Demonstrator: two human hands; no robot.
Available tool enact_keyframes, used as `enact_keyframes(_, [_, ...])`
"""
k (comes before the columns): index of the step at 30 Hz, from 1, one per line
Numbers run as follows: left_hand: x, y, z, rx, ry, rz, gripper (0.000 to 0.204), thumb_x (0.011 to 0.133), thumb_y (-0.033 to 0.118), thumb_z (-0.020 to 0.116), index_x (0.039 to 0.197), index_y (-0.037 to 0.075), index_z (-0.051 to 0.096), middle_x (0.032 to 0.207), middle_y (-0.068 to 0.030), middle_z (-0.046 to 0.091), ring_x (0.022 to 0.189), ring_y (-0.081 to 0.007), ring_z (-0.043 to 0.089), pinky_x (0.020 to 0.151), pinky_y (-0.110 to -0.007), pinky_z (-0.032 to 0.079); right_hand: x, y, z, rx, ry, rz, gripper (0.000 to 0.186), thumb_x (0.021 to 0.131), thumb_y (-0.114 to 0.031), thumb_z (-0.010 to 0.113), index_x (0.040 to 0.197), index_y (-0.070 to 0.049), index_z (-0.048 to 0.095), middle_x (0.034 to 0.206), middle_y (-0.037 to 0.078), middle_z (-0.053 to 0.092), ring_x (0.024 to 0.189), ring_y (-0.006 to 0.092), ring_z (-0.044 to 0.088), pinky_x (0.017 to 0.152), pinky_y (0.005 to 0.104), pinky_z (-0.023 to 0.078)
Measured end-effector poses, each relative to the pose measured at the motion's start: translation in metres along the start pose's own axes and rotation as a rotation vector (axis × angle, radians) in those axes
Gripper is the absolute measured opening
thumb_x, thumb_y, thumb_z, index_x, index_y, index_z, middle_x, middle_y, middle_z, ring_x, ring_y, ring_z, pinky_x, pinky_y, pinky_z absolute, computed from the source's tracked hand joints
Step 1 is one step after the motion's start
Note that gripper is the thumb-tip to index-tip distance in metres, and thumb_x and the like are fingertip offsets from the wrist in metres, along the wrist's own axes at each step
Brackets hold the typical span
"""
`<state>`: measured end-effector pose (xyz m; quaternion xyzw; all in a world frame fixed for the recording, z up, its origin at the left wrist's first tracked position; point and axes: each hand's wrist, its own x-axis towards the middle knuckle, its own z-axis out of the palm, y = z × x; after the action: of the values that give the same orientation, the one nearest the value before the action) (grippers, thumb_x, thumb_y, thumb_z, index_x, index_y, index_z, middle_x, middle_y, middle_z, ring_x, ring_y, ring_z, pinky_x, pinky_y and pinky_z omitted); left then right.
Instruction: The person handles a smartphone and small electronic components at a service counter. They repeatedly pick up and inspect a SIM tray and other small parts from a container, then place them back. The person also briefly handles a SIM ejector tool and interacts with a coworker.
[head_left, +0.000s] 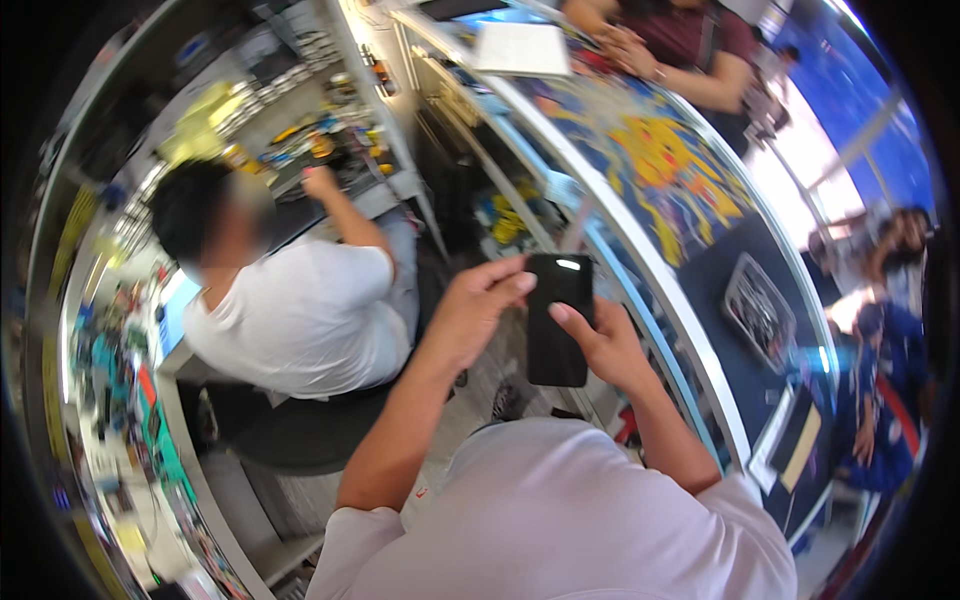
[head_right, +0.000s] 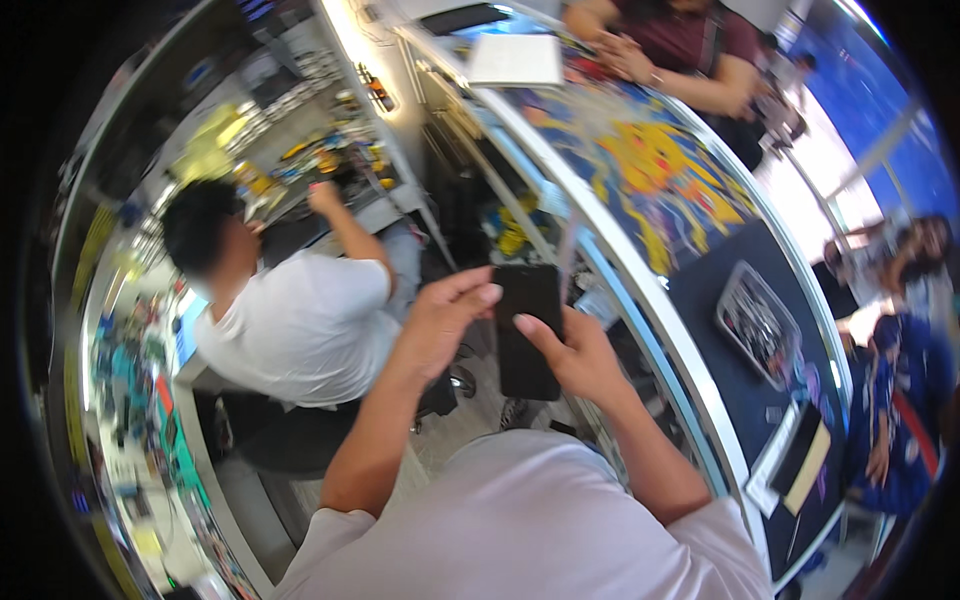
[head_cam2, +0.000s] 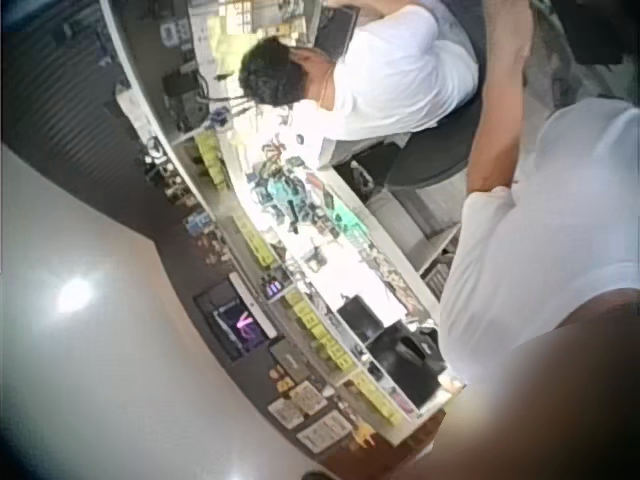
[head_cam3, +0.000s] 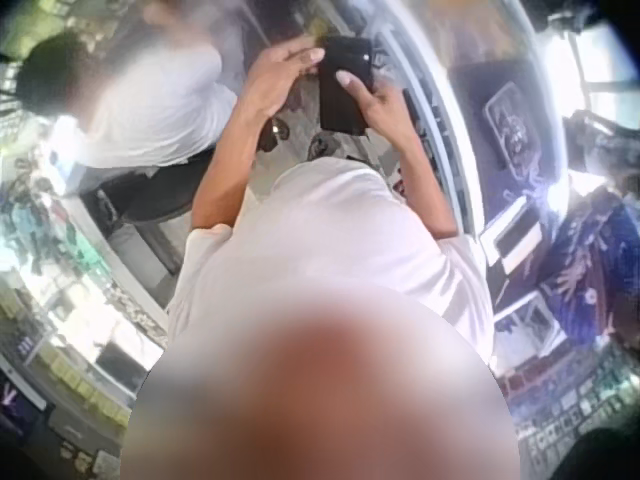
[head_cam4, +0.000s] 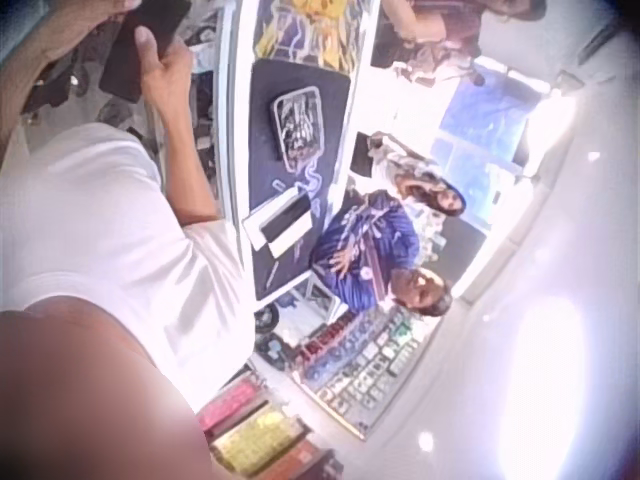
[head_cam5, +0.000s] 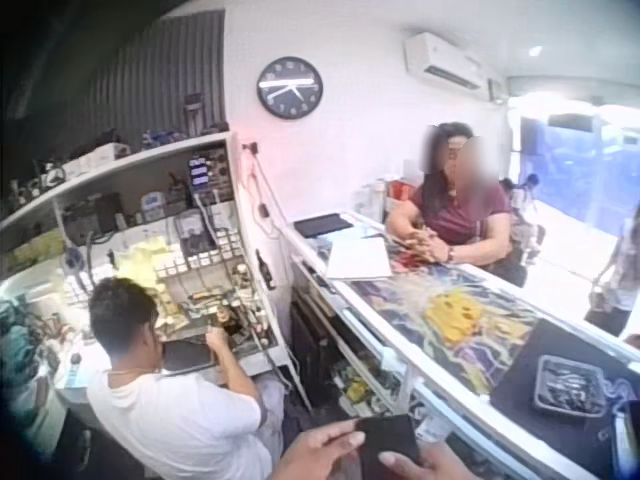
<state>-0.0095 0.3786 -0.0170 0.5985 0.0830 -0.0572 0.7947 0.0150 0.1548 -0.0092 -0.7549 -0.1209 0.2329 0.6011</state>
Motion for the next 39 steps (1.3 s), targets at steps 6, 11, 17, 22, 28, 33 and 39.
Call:
enact_keyframes(6, [0.003,0.025,0.020,-0.179,-0.309,-0.090,0.042,0.107,0.018,0.069,0.143,-0.003,0.064,0.120,-0.0030,0.073,0.104,-0.0107,0.064,0.095,-0.030,0.051,-0.029,-0.007,-0.015,0.386,0.023,0.111,0.046,0.106,-0.046,0.071,0.114,-0.001,0.074,0.093,0.002,0.075,0.080,0.0071,0.068,0.074,0.0249,0.055])
enact_keyframes(11, [0.015,0.023,0.047,-0.203,-0.391,-0.113,0.034,0.108,0.022,0.068,0.135,0.001,0.067,0.113,-0.0020,0.073,0.099,-0.0114,0.065,0.095,-0.030,0.052,-0.050,-0.001,-0.027,0.434,0.147,0.076,0.043,0.107,-0.043,0.070,0.113,-0.001,0.074,0.091,0.003,0.076,0.078,0.0067,0.069,0.071,0.0255,0.055])
enact_keyframes(17, [0.016,0.008,0.077,-0.051,-0.298,-0.086,0.022,0.106,0.023,0.074,0.112,0.002,0.071,0.100,-0.0038,0.071,0.089,-0.0128,0.068,0.086,-0.029,0.058,-0.080,0.009,-0.030,0.179,0.375,-0.007,0.040,0.107,-0.041,0.071,0.118,-0.002,0.075,0.089,0.002,0.075,0.076,0.0048,0.063,0.069,0.0258,0.053])
enact_keyframes(22, [0.015,0.011,0.098,-0.012,-0.383,-0.160,0.022,0.107,0.023,0.071,0.115,0.003,0.069,0.104,-0.0060,0.072,0.094,-0.0134,0.069,0.090,-0.031,0.058,-0.101,0.020,-0.037,0.298,0.450,-0.006,0.042,0.107,-0.042,0.071,0.119,-0.002,0.075,0.092,0.001,0.075,0.079,0.0044,0.063,0.070,0.0259,0.053])
enact_keyframes(28, [0.018,0.007,0.123,0.075,-0.455,-0.129,0.028,0.107,0.025,0.071,0.117,0.000,0.068,0.105,-0.0091,0.074,0.094,-0.0153,0.071,0.088,-0.031,0.060,-0.122,0.030,-0.045,0.380,0.477,0.015,0.042,0.108,-0.042,0.070,0.121,-0.002,0.073,0.097,0.000,0.074,0.083,0.0048,0.063,0.073,0.0255,0.053])
enact_keyframes(33, [0.015,0.007,0.137,0.086,-0.492,-0.183,0.031,0.107,0.027,0.071,0.119,-0.001,0.068,0.105,-0.0088,0.075,0.093,-0.0151,0.073,0.087,-0.030,0.061,-0.140,0.033,-0.056,0.500,0.470,-0.006,0.039,0.109,-0.039,0.069,0.121,-0.002,0.072,0.102,0.000,0.073,0.090,0.0057,0.064,0.077,0.0253,0.053])
enact_keyframes(39, [0.009,0.005,0.160,0.135,-0.503,-0.194,0.032,0.106,0.028,0.072,0.117,-0.002,0.069,0.104,-0.0083,0.075,0.092,-0.0128,0.073,0.085,-0.027,0.061,-0.155,0.035,-0.066,0.476,0.495,0.010,0.038,0.109,-0.037,0.069,0.122,-0.002,0.071,0.107,0.002,0.073,0.094,0.0078,0.066,0.082,0.0264,0.055])
